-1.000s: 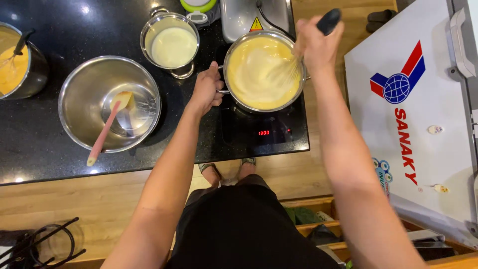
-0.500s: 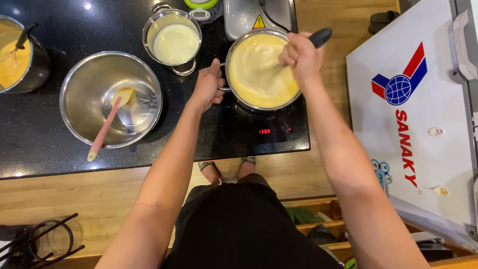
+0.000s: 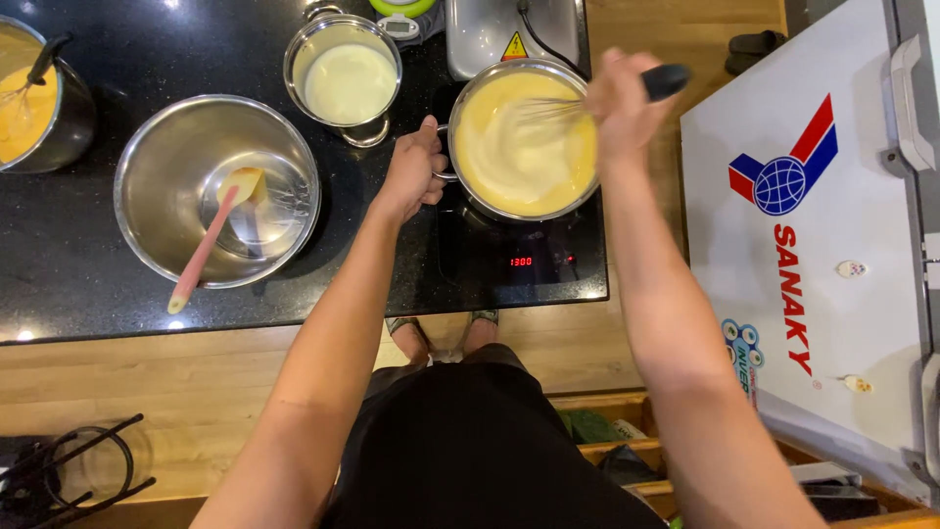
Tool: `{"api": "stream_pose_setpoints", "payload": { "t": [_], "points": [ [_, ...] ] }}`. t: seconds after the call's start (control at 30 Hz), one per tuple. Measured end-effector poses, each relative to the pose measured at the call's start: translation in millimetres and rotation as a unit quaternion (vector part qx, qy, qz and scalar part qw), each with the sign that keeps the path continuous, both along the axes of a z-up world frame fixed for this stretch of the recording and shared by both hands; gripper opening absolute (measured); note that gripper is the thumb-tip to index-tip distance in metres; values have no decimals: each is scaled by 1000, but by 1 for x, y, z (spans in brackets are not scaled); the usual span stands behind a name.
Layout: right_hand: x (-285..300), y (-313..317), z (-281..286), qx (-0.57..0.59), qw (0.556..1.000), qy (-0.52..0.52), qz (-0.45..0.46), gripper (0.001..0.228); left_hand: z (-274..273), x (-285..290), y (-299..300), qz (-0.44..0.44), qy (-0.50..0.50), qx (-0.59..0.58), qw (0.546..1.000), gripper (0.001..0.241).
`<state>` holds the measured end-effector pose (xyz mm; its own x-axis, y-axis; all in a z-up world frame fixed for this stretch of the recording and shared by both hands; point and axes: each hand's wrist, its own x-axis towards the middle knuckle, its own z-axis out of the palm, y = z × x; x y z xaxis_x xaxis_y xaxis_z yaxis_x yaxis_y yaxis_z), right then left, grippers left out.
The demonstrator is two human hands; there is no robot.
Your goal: Whisking a yellow liquid mixture in a pot on an induction cooktop in a bakery kitchen.
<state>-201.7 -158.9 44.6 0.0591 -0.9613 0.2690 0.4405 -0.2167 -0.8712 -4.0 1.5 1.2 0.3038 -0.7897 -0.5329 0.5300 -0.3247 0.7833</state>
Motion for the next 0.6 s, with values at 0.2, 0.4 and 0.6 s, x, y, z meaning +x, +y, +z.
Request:
{"api": "stream_pose_setpoints", "payload": {
  "t": [0.2, 0.4, 0.6],
  "points": [
    [-8, -13, 21, 89, 994, 50, 39, 38, 4, -1, 1, 0, -5, 10, 1000, 44],
    [-5, 6, 12, 68, 966, 95, 232, 52, 7, 1, 3, -8, -2, 8, 1000, 45],
    [0, -15, -5, -47, 992, 67, 100, 33, 1, 0, 1, -1, -5, 1, 1000, 44]
  ]
}}
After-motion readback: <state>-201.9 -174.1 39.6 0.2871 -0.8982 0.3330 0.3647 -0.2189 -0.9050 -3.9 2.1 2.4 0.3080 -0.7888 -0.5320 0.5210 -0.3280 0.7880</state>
